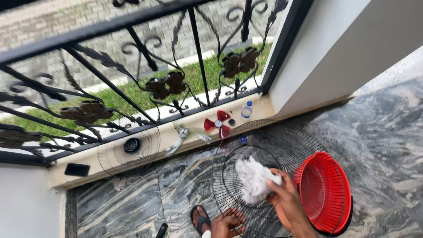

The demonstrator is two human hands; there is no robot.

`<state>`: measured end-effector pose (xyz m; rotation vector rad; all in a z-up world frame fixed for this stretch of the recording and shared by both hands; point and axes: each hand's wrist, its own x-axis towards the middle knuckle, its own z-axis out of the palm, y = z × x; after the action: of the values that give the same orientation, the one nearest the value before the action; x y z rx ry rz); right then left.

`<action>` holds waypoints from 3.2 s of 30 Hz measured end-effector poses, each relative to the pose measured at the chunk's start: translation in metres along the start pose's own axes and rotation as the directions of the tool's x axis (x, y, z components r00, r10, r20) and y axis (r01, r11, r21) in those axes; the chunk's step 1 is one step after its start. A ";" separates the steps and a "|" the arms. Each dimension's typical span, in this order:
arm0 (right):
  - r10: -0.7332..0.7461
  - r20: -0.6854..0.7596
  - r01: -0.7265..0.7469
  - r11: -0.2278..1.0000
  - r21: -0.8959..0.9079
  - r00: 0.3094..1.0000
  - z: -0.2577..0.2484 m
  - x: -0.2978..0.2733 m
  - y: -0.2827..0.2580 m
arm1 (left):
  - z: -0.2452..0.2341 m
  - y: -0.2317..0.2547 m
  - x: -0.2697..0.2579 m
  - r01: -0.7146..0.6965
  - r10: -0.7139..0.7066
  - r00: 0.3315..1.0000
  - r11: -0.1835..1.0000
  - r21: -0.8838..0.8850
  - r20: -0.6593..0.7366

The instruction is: The person cleans a disassembled fan cage using a wet cloth. They wipe the metal bars and center hub, repeatedly dip the cloth into a red bucket of water, wring it out, and continue cleaning the cage until the end of the clip.

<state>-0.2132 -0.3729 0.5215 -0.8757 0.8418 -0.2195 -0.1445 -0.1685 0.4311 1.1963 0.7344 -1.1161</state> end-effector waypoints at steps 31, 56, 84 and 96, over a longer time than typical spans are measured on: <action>-0.161 0.330 0.355 0.168 -0.920 0.930 -0.122 -0.287 -0.233 | 0.150 -0.165 -0.309 -0.399 0.442 0.887 0.879 -0.260 0.132; 0.037 0.412 0.296 0.639 -0.710 0.910 -0.141 -0.400 -0.105 | 0.090 -0.127 -0.379 -0.504 0.574 0.812 0.781 -0.368 0.105; 0.447 0.648 0.513 0.395 -0.762 0.617 -0.146 -0.454 -0.046 | 0.039 -0.216 -0.397 -0.509 0.541 0.841 0.808 -0.296 0.031; -0.238 0.919 0.778 -0.490 -0.393 0.314 -0.106 -0.353 -0.142 | 0.086 -0.275 -0.417 -0.607 0.615 0.774 0.788 -0.103 0.151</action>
<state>-0.5037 -0.3528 0.7879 -2.8239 -0.4071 -0.4355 -0.5467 -0.1329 0.7374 1.1566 0.1909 -0.6328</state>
